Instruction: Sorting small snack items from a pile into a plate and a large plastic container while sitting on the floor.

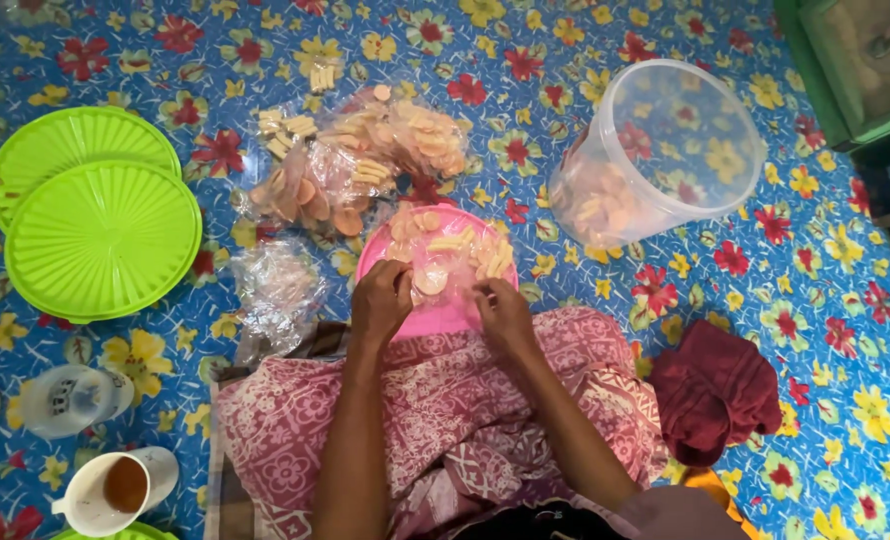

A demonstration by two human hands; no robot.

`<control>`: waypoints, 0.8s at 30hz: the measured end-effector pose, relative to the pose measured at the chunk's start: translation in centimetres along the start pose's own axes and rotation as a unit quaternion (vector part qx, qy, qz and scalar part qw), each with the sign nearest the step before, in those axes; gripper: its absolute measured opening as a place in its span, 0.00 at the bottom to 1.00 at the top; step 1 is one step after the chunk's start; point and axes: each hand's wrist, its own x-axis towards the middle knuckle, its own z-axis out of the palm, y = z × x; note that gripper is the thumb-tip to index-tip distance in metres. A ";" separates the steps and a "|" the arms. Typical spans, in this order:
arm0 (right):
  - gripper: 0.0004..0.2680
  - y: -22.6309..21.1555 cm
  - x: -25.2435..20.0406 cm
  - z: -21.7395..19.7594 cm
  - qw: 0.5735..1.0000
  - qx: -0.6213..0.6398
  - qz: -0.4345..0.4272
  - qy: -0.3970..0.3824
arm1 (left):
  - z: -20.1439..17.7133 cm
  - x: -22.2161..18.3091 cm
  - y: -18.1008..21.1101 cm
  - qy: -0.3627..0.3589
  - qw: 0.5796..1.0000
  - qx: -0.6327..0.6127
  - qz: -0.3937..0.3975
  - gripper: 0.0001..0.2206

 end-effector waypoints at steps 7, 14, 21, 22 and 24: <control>0.04 -0.4 1.9 -2.4 0.990 0.124 0.017 0.057 | -0.2 0.1 0.8 0.000 0.998 -0.055 0.007 0.03; 0.04 -3.1 1.0 -3.0 0.979 0.199 -0.017 0.031 | -0.3 0.0 2.4 -0.014 0.982 -0.186 0.025 0.09; 0.04 -3.0 0.5 -1.8 0.977 0.202 -0.062 -0.009 | 0.3 -0.5 2.0 -0.035 0.973 -0.222 0.055 0.04; 0.04 -3.5 0.5 -2.0 0.977 0.201 -0.063 -0.009 | 0.1 -0.5 2.3 -0.034 0.973 -0.222 0.057 0.04; 0.05 -4.3 0.4 -2.4 0.983 0.160 -0.088 -0.012 | -0.3 -0.5 2.7 -0.038 0.972 -0.224 0.054 0.02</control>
